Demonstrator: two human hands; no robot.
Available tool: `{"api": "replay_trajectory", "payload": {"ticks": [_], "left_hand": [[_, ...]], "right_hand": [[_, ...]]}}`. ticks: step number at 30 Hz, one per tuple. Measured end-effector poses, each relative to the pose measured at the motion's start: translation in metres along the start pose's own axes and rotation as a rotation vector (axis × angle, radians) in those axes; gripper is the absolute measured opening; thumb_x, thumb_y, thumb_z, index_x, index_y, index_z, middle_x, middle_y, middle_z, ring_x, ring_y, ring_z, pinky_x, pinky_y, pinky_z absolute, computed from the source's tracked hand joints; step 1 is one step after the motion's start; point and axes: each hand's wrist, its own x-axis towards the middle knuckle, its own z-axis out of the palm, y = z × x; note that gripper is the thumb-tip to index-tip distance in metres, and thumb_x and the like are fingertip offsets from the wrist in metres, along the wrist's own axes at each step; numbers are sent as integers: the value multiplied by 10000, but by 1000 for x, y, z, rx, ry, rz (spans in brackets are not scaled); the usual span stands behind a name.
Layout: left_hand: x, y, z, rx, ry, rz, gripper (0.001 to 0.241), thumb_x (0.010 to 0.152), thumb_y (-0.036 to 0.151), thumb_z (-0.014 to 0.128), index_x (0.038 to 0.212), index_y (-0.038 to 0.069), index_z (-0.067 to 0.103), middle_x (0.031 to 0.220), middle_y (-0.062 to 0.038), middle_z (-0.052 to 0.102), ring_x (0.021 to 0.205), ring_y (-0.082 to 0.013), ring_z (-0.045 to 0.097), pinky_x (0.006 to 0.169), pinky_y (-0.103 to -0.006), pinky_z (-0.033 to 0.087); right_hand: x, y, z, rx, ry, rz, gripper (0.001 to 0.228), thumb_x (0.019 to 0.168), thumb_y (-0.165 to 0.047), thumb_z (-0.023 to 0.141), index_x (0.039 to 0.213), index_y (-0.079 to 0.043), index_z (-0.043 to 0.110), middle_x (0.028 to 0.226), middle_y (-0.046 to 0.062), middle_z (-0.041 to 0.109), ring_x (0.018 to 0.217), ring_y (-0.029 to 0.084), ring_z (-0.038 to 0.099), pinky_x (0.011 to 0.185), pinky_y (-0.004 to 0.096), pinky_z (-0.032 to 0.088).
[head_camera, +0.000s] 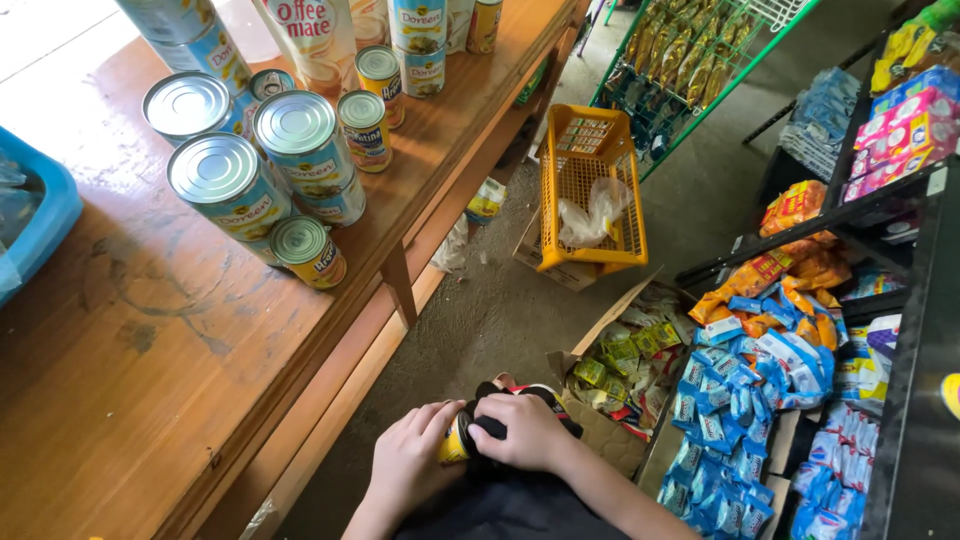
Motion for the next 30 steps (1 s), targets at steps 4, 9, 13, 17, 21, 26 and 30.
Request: {"api": "replay_trajectory", "payload": {"ticks": [4,9,13,17,21,26,30], "left_hand": [[0,3,5,-12,24,-10,788,518,214,856,1275,180,641,1159,-8,712,947,-189,714,770,-303,562],[6,5,2,137,-23,78,846,520,264,848,1324,160,607,1184,-14,682,905,-198,675,786,-328,541],[10,6,2,171,-48,88,820,544,279,838,1325,173,614,1162,-3,680,908,-190,673,782,-322,538],[17,13,3,91,-41,126,761,560,235,814,1293,148,627,1136,-23,685,883,-204,679,758,-322,547],[26,18,2,100,-31,189,732,574,212,774,1283,103,632,1149,-57,692,908,-230,681,795,-343,542],[34,16,-6,152,22,214,739,576,284,812,1283,151,645,1125,-23,697,886,-202,688,769,-333,544],[31,8,2,137,-15,157,751,575,274,829,1294,164,640,1140,-9,689,897,-202,685,766,-329,546]], "right_hand": [[1,7,-2,102,-47,-39,175,844,-269,686,886,-100,680,831,43,719,677,273,657,643,349,532],[3,4,6,-45,96,137,189,813,-311,681,918,-154,676,835,48,742,675,312,691,601,412,541],[-1,0,5,-110,118,151,181,854,-330,659,916,-160,666,833,31,741,648,304,681,583,396,540],[-3,-11,-19,106,91,96,173,814,-274,694,897,-122,694,831,33,741,657,256,682,646,335,553],[3,-12,-23,194,239,87,152,801,-190,701,894,-70,701,840,48,766,681,223,703,647,307,566],[4,-10,-13,67,346,147,105,817,-187,698,874,-99,696,825,33,744,645,231,680,604,323,546],[3,-22,-22,93,262,-36,107,774,-148,709,867,-96,701,790,34,732,598,229,665,570,303,541]]}}
